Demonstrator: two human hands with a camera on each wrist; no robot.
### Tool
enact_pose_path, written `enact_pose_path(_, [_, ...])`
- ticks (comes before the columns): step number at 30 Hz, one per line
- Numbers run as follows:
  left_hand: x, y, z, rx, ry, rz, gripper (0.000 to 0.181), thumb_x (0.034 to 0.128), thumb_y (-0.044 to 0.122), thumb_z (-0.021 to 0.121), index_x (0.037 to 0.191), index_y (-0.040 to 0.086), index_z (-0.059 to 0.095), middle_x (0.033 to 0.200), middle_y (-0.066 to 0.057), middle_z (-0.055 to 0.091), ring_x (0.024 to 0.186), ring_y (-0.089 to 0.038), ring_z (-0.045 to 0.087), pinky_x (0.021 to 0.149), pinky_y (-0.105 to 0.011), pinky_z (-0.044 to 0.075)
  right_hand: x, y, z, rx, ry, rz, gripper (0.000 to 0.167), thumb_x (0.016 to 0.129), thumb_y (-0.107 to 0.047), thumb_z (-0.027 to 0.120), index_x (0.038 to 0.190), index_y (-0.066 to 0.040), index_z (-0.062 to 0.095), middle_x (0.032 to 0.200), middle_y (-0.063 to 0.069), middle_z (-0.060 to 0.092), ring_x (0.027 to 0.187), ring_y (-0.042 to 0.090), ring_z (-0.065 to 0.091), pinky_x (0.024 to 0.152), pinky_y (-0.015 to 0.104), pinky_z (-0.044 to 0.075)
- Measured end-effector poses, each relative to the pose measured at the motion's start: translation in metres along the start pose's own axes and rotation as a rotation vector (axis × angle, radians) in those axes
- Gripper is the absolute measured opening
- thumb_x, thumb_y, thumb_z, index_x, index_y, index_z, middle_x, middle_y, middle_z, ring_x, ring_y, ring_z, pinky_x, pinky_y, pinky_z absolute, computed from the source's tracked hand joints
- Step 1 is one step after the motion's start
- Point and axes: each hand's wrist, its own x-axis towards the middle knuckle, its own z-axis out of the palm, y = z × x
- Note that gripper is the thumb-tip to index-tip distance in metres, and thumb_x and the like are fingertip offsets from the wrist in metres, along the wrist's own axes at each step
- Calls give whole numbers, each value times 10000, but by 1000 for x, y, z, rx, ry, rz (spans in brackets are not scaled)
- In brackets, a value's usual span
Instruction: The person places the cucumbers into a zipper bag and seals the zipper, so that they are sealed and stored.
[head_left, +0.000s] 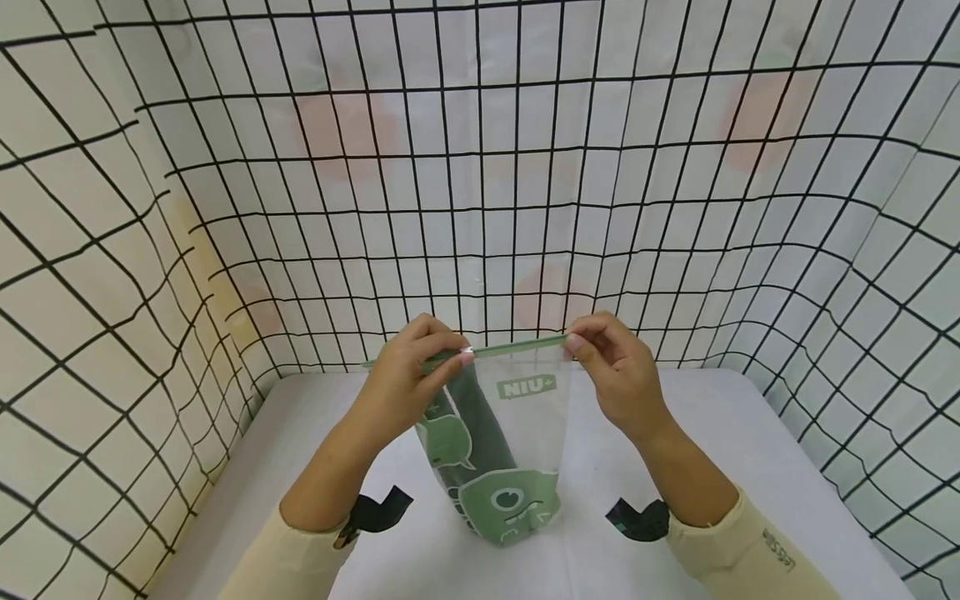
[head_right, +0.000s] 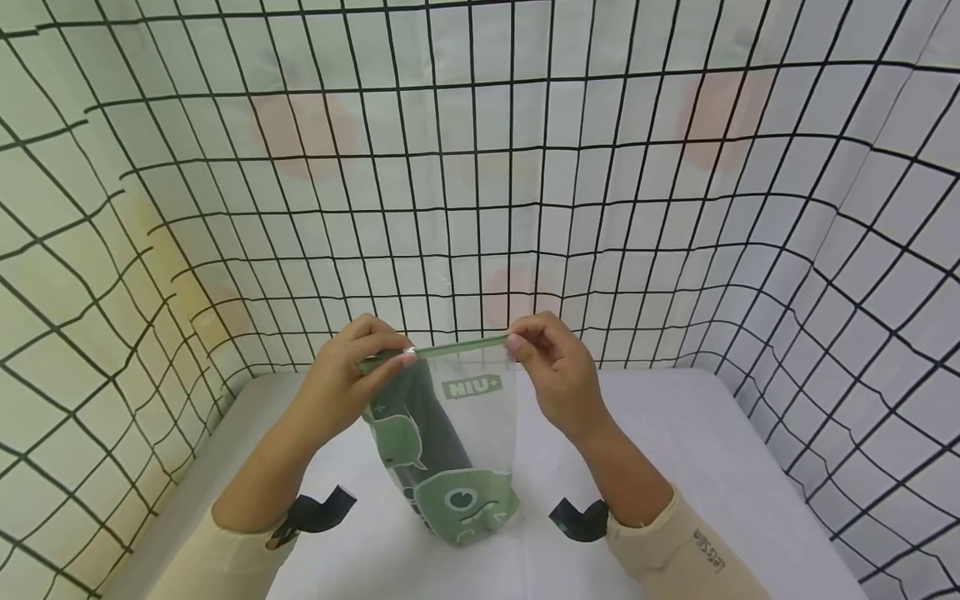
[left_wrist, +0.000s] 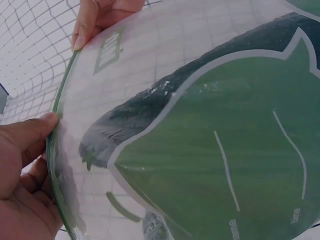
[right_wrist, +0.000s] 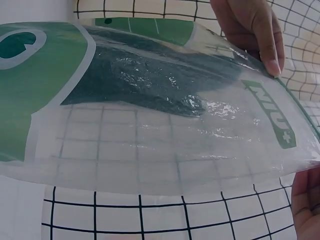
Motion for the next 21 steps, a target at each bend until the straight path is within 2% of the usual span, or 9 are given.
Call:
enact_pose_path(5, [-2, -1, -2, 13, 10, -5, 141, 973, 222, 690, 1073, 138, 743, 1038, 40, 589, 967, -111, 593, 769, -285, 597, -1, 0, -2, -1, 5, 1, 76, 993, 50, 566, 1060, 85, 577, 942, -28, 599, 859, 86, 599, 763, 164, 544])
enact_pose_path(18, [-7, -6, -8, 54, 14, 13, 141, 959, 211, 703, 1070, 133, 743, 1016, 44, 588, 856, -84, 546, 638, -220, 482, -3, -2, -10, -5, 21, -9, 75, 981, 88, 559, 1052, 87, 583, 914, 9, 601, 839, 94, 600, 755, 165, 544])
enact_pose_path(21, [-8, -8, -10, 69, 18, 5, 136, 960, 218, 704, 1062, 138, 745, 1017, 47, 593, 866, -85, 552, 655, -224, 505, -3, -2, -11, 4, 31, -13, 77, 978, 93, 559, 1050, 93, 585, 916, 19, 608, 837, 97, 607, 761, 172, 553])
